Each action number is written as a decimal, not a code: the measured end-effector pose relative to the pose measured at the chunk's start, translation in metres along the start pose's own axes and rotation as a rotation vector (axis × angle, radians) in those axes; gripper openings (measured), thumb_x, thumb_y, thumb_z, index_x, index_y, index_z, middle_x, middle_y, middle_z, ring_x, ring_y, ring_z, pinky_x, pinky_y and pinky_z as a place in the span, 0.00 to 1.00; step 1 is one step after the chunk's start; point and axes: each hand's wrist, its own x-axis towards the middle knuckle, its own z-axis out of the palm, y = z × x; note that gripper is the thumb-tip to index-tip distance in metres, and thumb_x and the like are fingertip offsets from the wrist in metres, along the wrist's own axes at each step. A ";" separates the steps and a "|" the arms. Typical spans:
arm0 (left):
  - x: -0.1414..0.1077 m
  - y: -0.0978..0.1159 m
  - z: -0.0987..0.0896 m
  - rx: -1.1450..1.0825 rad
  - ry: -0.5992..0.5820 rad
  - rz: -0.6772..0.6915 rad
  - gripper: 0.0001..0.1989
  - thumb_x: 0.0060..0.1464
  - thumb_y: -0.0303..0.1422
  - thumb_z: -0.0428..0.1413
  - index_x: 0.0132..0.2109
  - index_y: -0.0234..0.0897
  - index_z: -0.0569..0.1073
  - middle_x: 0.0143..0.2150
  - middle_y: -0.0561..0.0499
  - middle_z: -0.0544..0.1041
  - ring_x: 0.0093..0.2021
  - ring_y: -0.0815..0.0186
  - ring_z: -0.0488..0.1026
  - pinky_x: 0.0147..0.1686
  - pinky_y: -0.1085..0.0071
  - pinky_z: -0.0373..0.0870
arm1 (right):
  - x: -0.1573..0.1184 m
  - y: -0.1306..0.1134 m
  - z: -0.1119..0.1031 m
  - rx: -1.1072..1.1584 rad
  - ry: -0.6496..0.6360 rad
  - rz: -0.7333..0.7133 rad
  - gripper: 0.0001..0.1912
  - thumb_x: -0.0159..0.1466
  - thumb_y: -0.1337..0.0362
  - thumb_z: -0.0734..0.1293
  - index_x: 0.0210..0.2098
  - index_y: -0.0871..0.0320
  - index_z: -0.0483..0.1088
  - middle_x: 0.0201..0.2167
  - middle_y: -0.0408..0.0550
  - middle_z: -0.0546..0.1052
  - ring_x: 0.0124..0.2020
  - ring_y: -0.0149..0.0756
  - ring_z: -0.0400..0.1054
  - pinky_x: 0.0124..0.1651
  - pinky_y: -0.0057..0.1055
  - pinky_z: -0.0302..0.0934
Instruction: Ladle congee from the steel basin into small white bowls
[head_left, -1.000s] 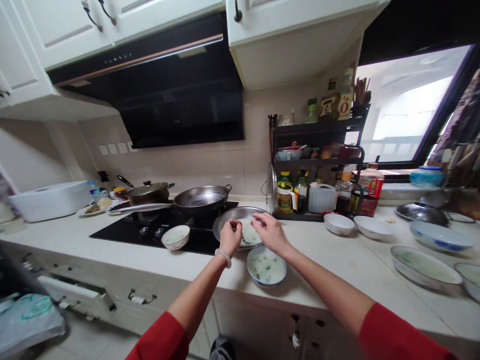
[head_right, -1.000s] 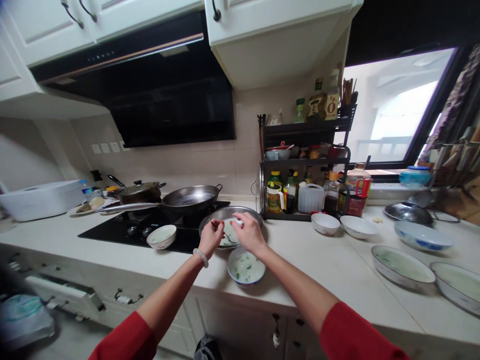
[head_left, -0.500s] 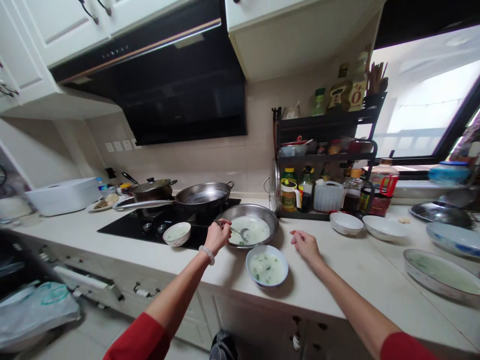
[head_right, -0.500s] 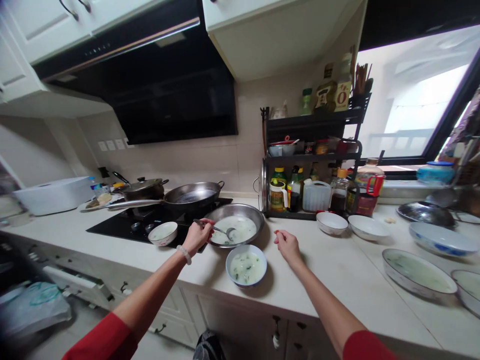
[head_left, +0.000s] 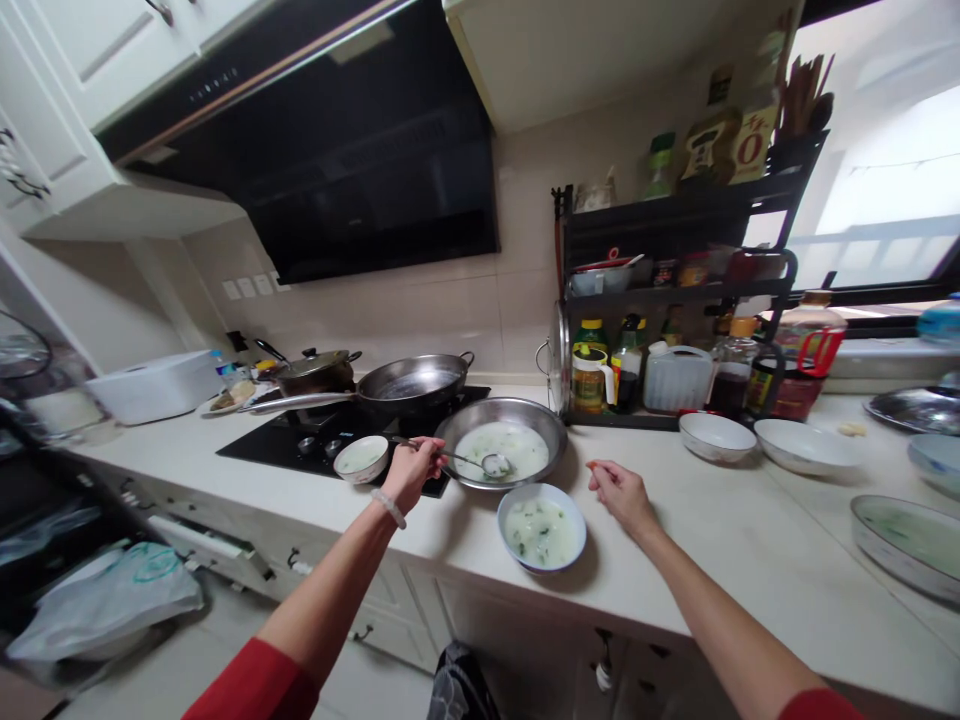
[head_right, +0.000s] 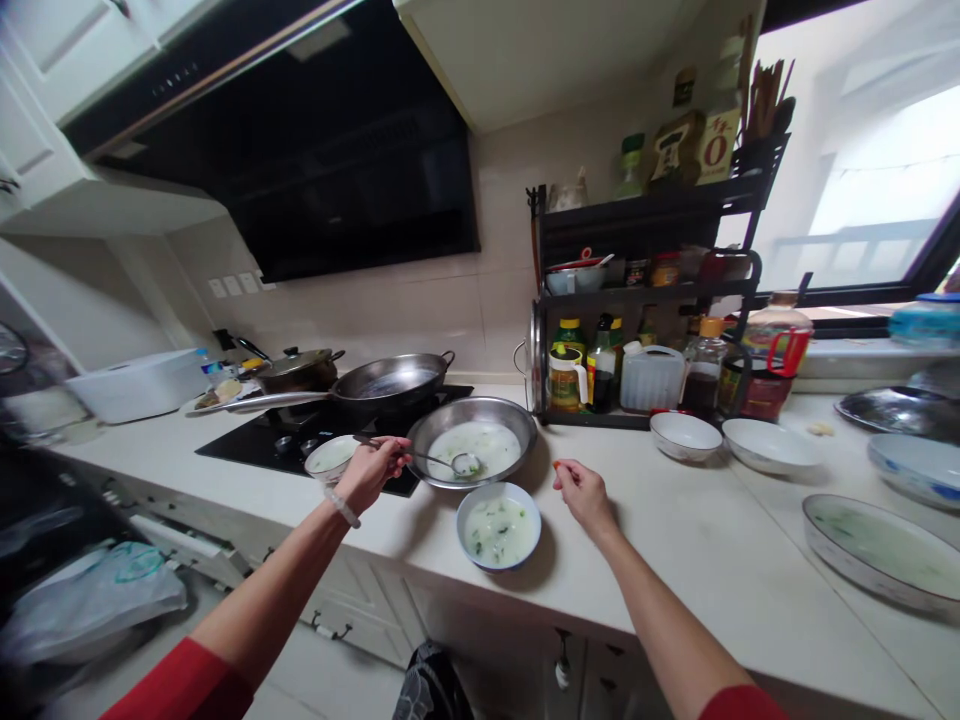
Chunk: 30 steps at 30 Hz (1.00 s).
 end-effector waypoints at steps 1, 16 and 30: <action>-0.001 0.002 0.000 -0.009 -0.001 0.000 0.09 0.41 0.31 0.55 0.31 0.29 0.70 0.18 0.52 0.71 0.19 0.74 0.65 0.18 0.79 0.60 | -0.002 -0.003 0.001 0.008 -0.014 -0.002 0.20 0.55 0.47 0.65 0.32 0.60 0.71 0.19 0.43 0.70 0.15 0.27 0.57 0.16 0.25 0.51; -0.013 0.020 -0.007 -0.061 -0.038 -0.032 0.08 0.42 0.29 0.54 0.32 0.28 0.72 0.19 0.50 0.72 0.19 0.74 0.66 0.18 0.79 0.59 | -0.026 -0.030 -0.001 0.196 -0.781 0.304 0.29 0.58 0.47 0.65 0.49 0.66 0.69 0.18 0.44 0.74 0.11 0.26 0.64 0.11 0.19 0.53; -0.042 0.038 -0.012 -0.062 -0.083 -0.037 0.11 0.40 0.31 0.56 0.34 0.28 0.73 0.21 0.48 0.74 0.21 0.73 0.67 0.17 0.80 0.58 | -0.031 -0.038 0.000 0.317 -0.756 0.453 0.29 0.57 0.58 0.66 0.56 0.63 0.64 0.33 0.51 0.78 0.12 0.25 0.66 0.11 0.19 0.60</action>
